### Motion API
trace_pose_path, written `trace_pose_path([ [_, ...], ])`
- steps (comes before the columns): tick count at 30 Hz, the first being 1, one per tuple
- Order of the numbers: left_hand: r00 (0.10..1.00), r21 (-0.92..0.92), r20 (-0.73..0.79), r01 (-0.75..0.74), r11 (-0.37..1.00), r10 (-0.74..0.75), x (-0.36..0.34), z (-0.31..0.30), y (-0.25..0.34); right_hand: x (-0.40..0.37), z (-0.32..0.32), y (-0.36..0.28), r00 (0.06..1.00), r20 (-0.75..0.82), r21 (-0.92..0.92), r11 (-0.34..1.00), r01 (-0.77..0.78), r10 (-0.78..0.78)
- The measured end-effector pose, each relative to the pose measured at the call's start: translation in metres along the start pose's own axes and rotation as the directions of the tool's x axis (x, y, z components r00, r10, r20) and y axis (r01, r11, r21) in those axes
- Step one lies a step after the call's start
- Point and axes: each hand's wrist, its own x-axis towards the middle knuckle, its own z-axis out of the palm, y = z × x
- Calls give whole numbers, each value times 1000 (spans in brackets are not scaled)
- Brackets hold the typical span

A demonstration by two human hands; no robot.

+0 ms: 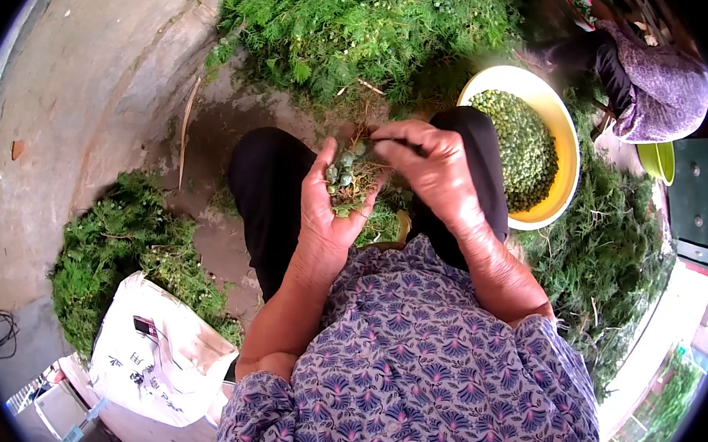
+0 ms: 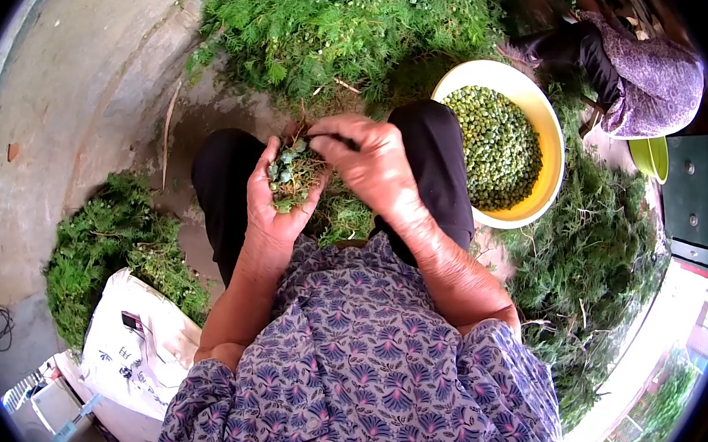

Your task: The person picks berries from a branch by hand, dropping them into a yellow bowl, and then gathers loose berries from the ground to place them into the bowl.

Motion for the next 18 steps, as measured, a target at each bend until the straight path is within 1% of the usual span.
trace_pose_path([
  [2,994,45,108,7,999,-12,2,-7,0,-4,6,-3,1000,24,-142,990,-1,5],
  [3,998,98,69,-6,995,-1,0,-5,-1,-4,7,-3,1000,24,-141,990,-2,5],
  [5,997,104,73,19,994,-27,0,-8,2,-3,8,-2,997,76,-285,957,48,-28],
  [6,996,109,77,45,993,-53,0,-9,3,-4,8,-2,997,78,-284,958,49,-28],
  [8,997,91,65,43,995,-49,1,-8,2,-6,9,-2,999,40,-189,982,10,-2],
  [9,997,74,54,42,996,-46,1,-6,1,-6,7,-2,999,42,-189,982,11,-3],
  [10,998,73,56,38,997,-42,1,-4,0,-5,4,-4,994,33,-67,993,-100,103],
  [11,997,52,70,9,999,-13,1,-2,-1,-5,1,-4,977,35,56,976,-210,208],
  [12,996,32,82,-18,999,15,0,-1,-1,-1,2,2,997,14,124,990,-72,71],
  [13,996,31,83,-18,999,16,0,-1,-1,-3,-5,2,962,95,397,876,-272,256],
  [14,998,20,65,-8,1000,6,-1,-1,0,-4,-10,0,890,223,614,651,-446,399],
  [15,999,8,50,5,1000,-5,-1,-1,1,-4,-10,2,878,225,642,614,-460,422],
  [16,999,8,52,8,1000,-8,0,-2,2,-4,-10,4,879,222,641,616,-458,422],
  [18,995,-21,81,56,998,-54,0,-6,4,-5,-9,6,895,218,687,590,-424,390],
])
